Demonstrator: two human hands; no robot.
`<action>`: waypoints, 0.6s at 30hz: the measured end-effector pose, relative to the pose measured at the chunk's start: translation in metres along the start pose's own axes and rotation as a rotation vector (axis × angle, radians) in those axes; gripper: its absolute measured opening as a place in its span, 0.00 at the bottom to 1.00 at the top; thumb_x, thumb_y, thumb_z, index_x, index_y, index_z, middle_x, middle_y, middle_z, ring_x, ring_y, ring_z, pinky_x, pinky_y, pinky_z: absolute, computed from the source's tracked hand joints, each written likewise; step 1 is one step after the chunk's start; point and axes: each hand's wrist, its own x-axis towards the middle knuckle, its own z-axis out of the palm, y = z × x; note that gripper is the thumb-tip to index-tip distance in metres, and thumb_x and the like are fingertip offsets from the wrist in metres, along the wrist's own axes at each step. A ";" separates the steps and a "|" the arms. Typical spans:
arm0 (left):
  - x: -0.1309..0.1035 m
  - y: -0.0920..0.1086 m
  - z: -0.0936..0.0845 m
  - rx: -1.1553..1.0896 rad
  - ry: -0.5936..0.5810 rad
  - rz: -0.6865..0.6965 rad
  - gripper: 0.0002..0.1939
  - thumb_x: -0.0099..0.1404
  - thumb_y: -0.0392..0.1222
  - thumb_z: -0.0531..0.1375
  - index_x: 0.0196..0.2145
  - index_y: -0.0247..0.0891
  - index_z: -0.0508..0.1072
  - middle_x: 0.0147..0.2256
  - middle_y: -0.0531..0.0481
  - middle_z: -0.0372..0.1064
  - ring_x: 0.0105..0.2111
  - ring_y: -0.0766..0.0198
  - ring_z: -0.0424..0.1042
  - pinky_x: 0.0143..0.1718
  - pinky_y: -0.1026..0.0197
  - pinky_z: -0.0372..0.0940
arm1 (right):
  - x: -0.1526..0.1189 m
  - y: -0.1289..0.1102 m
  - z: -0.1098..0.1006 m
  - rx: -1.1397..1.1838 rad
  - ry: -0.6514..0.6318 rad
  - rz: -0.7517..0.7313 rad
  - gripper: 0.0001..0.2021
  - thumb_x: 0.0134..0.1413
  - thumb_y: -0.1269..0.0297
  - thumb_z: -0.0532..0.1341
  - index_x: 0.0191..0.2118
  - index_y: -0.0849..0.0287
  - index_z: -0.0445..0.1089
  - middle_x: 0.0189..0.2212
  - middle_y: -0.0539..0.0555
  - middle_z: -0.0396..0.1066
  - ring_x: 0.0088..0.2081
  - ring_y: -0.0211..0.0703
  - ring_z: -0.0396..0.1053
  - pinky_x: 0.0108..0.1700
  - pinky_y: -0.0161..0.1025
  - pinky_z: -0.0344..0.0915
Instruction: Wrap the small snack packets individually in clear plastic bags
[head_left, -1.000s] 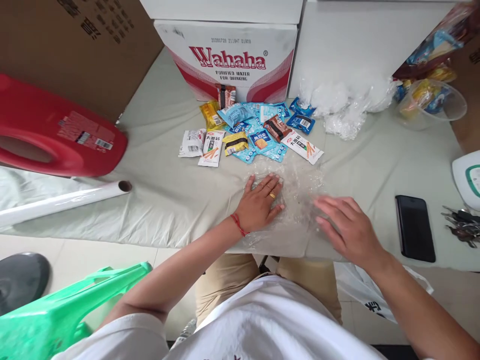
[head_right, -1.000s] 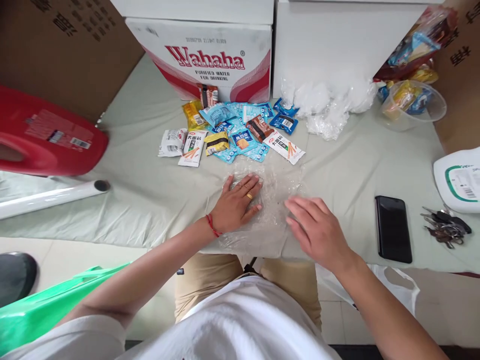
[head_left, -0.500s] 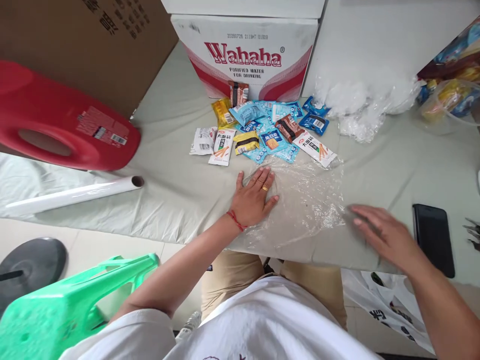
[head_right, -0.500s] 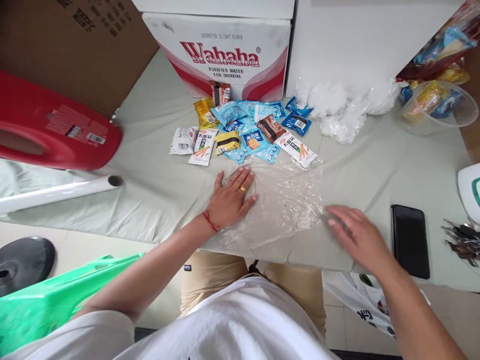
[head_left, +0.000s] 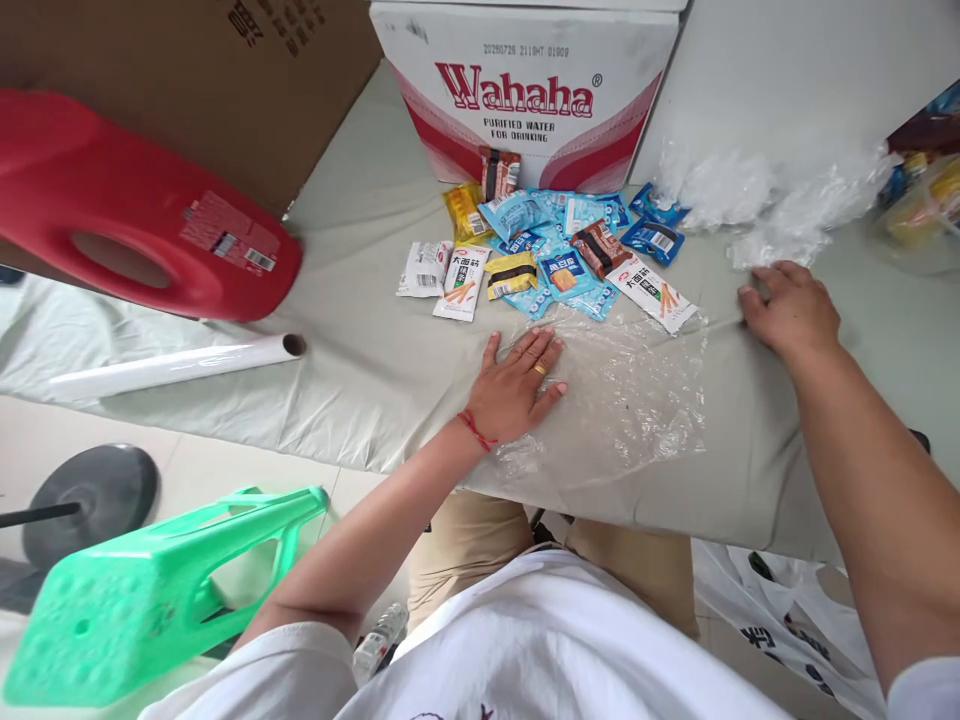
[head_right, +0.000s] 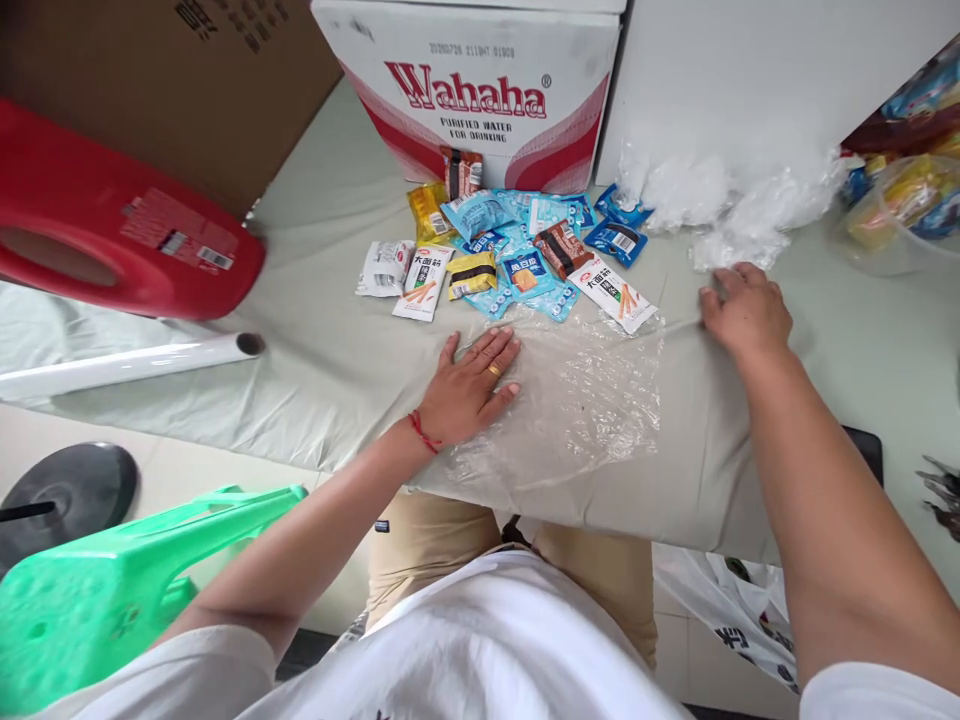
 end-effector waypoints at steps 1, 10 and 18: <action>-0.001 -0.003 -0.001 -0.010 0.000 0.008 0.31 0.79 0.55 0.45 0.74 0.43 0.56 0.74 0.39 0.49 0.75 0.47 0.50 0.73 0.30 0.30 | -0.003 0.005 0.000 0.006 0.020 0.026 0.29 0.69 0.52 0.54 0.68 0.60 0.69 0.71 0.67 0.57 0.64 0.54 0.61 0.56 0.48 0.56; -0.003 -0.003 -0.002 0.022 -0.029 0.055 0.32 0.78 0.55 0.48 0.74 0.42 0.56 0.75 0.37 0.47 0.75 0.45 0.50 0.72 0.27 0.28 | -0.026 -0.052 -0.016 0.071 0.143 -0.256 0.22 0.71 0.57 0.49 0.53 0.64 0.77 0.47 0.66 0.76 0.49 0.53 0.63 0.57 0.46 0.55; -0.020 0.009 0.001 0.040 -0.070 0.147 0.32 0.79 0.56 0.46 0.74 0.43 0.56 0.74 0.38 0.50 0.74 0.46 0.52 0.73 0.30 0.32 | -0.009 -0.106 0.012 0.018 -0.175 -0.185 0.32 0.47 0.45 0.72 0.52 0.65 0.74 0.46 0.66 0.73 0.48 0.59 0.67 0.49 0.50 0.65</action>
